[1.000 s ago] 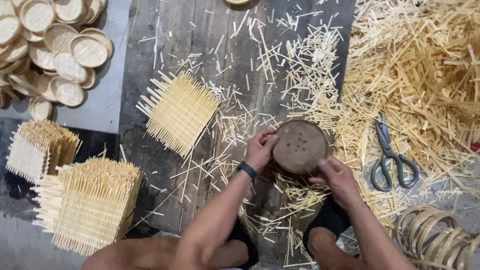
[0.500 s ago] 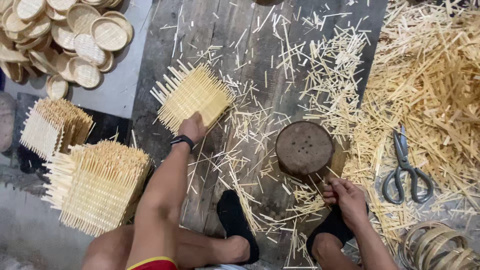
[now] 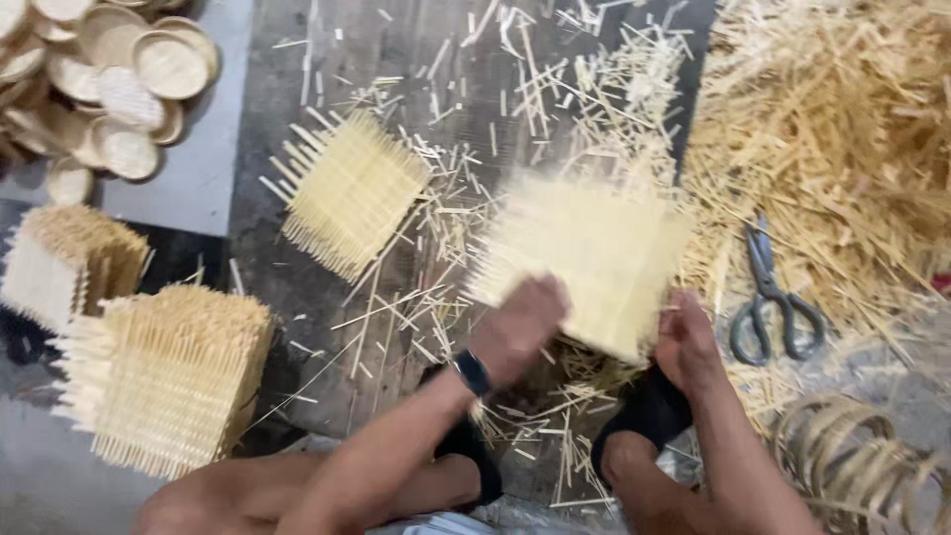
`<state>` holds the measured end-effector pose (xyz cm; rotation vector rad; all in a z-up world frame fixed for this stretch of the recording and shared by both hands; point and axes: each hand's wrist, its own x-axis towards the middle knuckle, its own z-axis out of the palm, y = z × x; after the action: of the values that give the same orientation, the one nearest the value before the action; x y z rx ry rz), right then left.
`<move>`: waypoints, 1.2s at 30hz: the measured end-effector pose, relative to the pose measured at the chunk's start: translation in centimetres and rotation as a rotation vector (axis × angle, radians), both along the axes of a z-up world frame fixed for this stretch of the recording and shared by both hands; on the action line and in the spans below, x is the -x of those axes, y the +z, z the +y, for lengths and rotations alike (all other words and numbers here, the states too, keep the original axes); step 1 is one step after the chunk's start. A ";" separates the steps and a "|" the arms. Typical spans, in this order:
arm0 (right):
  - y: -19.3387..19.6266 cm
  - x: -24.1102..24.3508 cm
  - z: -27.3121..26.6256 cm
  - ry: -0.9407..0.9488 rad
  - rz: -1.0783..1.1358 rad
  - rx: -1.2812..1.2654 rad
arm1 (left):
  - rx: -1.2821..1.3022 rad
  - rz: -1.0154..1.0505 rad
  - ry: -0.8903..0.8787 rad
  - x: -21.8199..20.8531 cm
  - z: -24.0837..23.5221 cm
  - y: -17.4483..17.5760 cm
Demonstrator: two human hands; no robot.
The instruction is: The person places a circular bamboo frame on a square woven bamboo mat and uses shears to trim the excess mat material around the frame. The person repeats this process multiple times, stacking the finished circular mats to the side.
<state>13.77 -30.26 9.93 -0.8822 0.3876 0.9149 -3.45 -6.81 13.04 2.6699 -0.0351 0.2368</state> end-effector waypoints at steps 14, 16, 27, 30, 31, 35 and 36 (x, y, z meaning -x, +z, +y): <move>0.7 -1.9 3.4 0.419 -0.633 0.733 | 1.097 0.566 0.919 -5.0 7.1 -3.8; 0.6 -2.1 4.1 0.371 -0.657 0.717 | 1.154 0.647 0.790 -4.8 8.5 -4.7; -3.0 -2.4 -5.9 -0.119 -0.737 0.785 | 1.360 0.606 0.897 -2.6 9.5 -5.5; -1.9 -3.4 -20.8 -0.251 -0.859 1.272 | 1.411 0.492 0.985 -0.5 11.9 -5.0; -1.8 -3.6 -25.3 -0.346 -0.881 1.419 | 1.382 0.436 0.993 0.1 12.7 -4.7; -1.9 -1.0 -39.3 0.182 -0.751 2.097 | 1.686 0.253 0.891 1.6 15.4 -3.3; -2.3 -0.4 -41.0 0.259 -0.717 2.024 | 1.590 0.210 0.975 1.4 15.5 -3.0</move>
<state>14.22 -71.22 7.61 -3.0211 0.4957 0.0443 -4.81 8.65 10.08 0.9350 1.0399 0.1477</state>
